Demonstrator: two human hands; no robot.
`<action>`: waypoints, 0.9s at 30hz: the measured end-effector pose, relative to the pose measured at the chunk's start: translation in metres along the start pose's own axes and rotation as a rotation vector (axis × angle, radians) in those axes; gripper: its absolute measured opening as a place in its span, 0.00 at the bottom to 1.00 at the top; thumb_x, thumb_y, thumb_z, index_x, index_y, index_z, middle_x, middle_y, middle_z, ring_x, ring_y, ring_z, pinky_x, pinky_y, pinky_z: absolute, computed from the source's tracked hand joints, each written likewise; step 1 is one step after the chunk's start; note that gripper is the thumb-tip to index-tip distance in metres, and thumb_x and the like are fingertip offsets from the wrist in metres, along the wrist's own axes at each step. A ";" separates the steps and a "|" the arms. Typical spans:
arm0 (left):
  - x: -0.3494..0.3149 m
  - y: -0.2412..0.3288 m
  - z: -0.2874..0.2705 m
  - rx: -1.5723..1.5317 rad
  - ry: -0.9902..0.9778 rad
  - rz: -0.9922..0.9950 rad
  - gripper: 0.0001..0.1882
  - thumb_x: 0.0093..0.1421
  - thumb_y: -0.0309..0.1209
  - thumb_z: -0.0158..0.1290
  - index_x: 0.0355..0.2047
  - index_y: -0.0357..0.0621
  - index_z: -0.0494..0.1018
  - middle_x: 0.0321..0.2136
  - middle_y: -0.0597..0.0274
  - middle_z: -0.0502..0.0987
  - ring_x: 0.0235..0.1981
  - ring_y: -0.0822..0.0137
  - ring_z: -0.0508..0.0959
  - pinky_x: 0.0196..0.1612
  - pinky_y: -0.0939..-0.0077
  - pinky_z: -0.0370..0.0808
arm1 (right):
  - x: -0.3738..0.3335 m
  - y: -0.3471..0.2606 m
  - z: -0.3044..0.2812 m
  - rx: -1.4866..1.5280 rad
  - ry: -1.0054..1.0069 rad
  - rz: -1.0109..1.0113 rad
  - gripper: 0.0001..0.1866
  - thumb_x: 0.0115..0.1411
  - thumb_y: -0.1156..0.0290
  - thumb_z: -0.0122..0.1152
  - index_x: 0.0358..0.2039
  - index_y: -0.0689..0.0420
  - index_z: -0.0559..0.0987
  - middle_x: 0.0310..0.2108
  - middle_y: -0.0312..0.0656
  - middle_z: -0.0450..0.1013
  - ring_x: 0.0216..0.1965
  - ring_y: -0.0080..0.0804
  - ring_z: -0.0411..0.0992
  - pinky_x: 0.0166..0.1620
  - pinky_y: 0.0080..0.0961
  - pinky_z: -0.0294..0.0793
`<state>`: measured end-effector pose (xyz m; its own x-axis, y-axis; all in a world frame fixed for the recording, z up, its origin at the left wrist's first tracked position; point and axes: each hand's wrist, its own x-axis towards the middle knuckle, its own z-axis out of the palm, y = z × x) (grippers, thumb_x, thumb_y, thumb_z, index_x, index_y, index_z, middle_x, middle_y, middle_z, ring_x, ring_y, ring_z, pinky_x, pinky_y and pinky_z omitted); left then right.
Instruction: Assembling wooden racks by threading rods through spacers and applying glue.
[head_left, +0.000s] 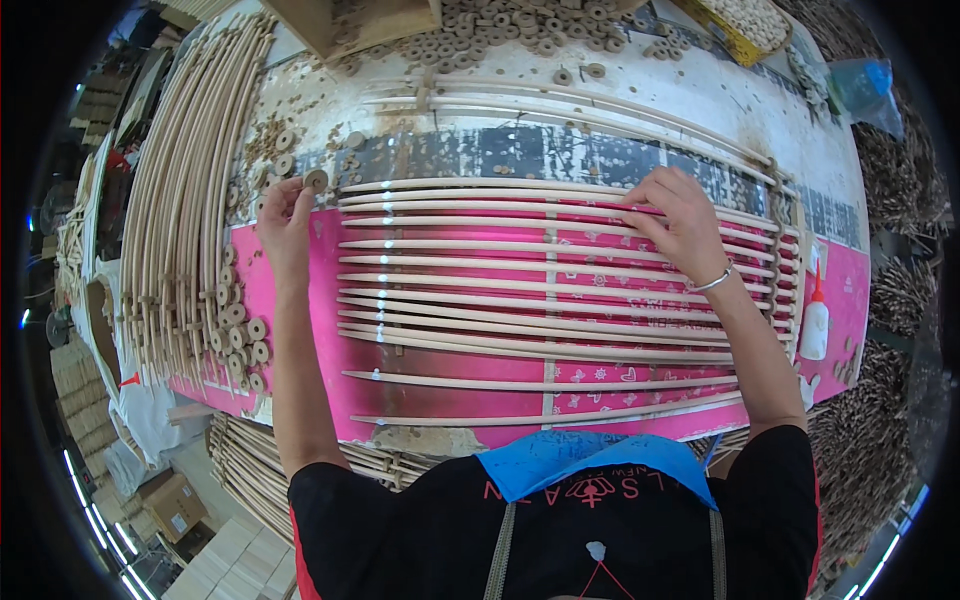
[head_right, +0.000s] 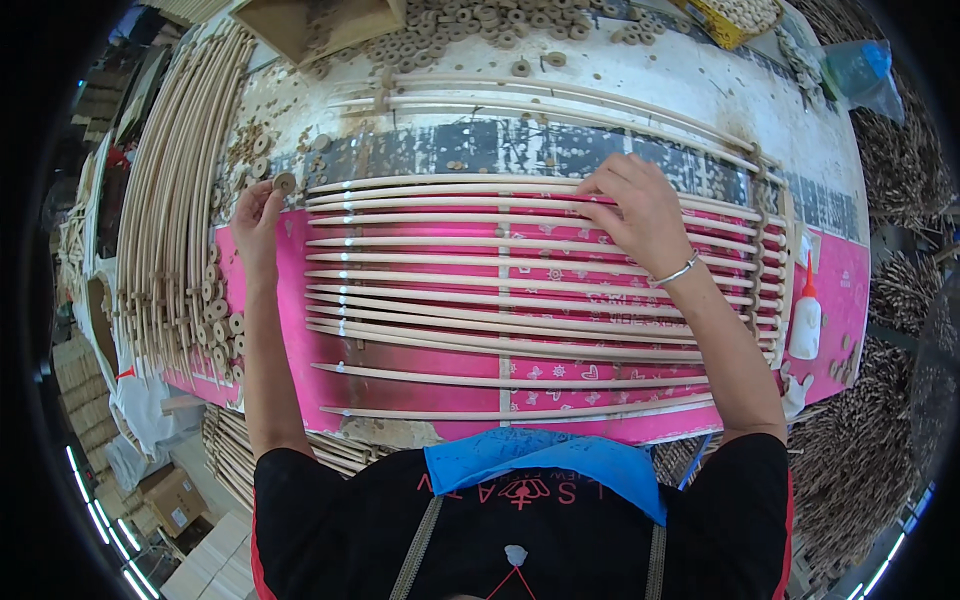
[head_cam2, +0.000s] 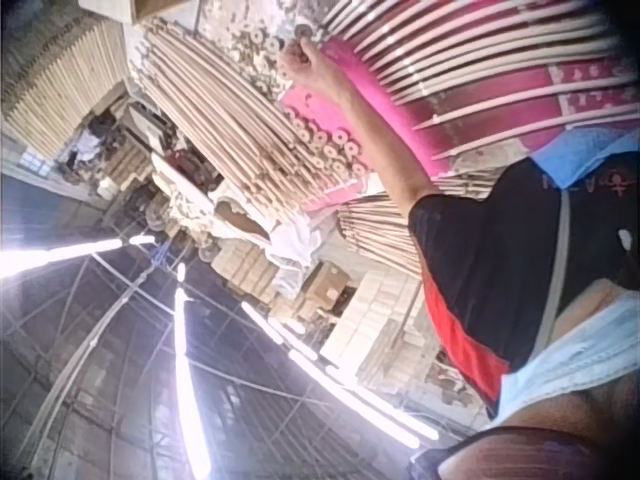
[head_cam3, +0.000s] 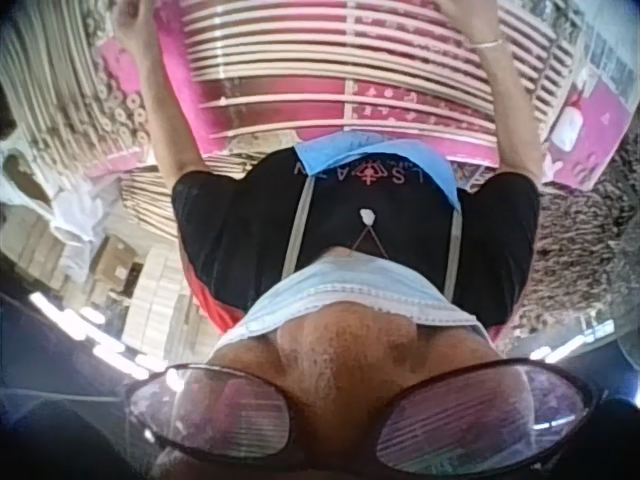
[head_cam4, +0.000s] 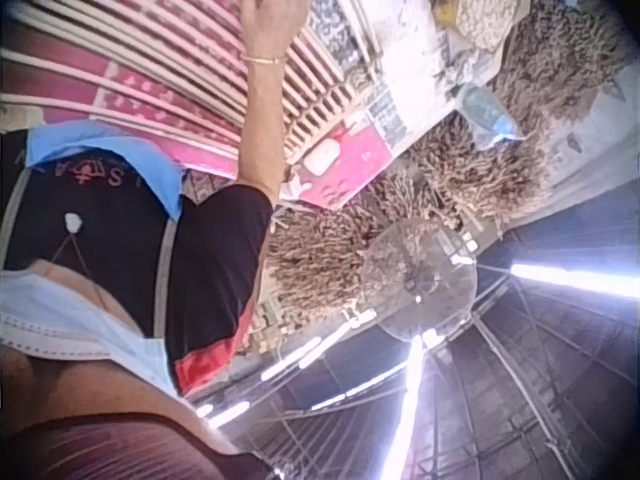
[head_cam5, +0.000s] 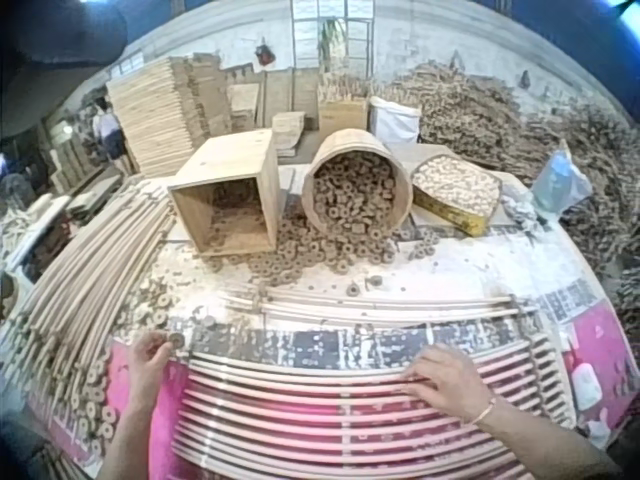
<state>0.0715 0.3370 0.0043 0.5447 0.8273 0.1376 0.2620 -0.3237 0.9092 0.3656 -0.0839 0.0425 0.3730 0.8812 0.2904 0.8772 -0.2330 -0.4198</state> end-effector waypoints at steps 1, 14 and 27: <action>-0.001 0.001 0.000 -0.004 -0.003 -0.007 0.09 0.68 0.24 0.59 0.47 0.36 0.79 0.36 0.67 0.82 0.36 0.78 0.77 0.43 0.82 0.74 | -0.001 0.000 -0.001 -0.004 -0.001 0.006 0.10 0.54 0.68 0.73 0.34 0.54 0.81 0.33 0.39 0.73 0.39 0.41 0.72 0.43 0.37 0.69; -0.002 0.002 0.005 -0.024 -0.016 -0.037 0.10 0.68 0.25 0.59 0.47 0.35 0.79 0.36 0.66 0.82 0.35 0.78 0.77 0.40 0.81 0.74 | 0.006 0.016 -0.002 0.140 0.012 0.135 0.10 0.57 0.68 0.72 0.37 0.56 0.82 0.35 0.38 0.75 0.40 0.42 0.73 0.45 0.36 0.71; 0.003 0.000 0.002 -0.057 0.057 -0.023 0.10 0.67 0.25 0.60 0.47 0.35 0.79 0.36 0.65 0.82 0.36 0.77 0.78 0.41 0.81 0.75 | 0.002 0.006 -0.002 0.129 0.053 0.128 0.06 0.63 0.74 0.67 0.38 0.59 0.79 0.34 0.42 0.75 0.34 0.39 0.77 0.38 0.32 0.76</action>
<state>0.0749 0.3383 0.0037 0.4928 0.8592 0.1373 0.2273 -0.2795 0.9329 0.3724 -0.0840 0.0427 0.4977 0.8241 0.2704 0.7765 -0.2845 -0.5622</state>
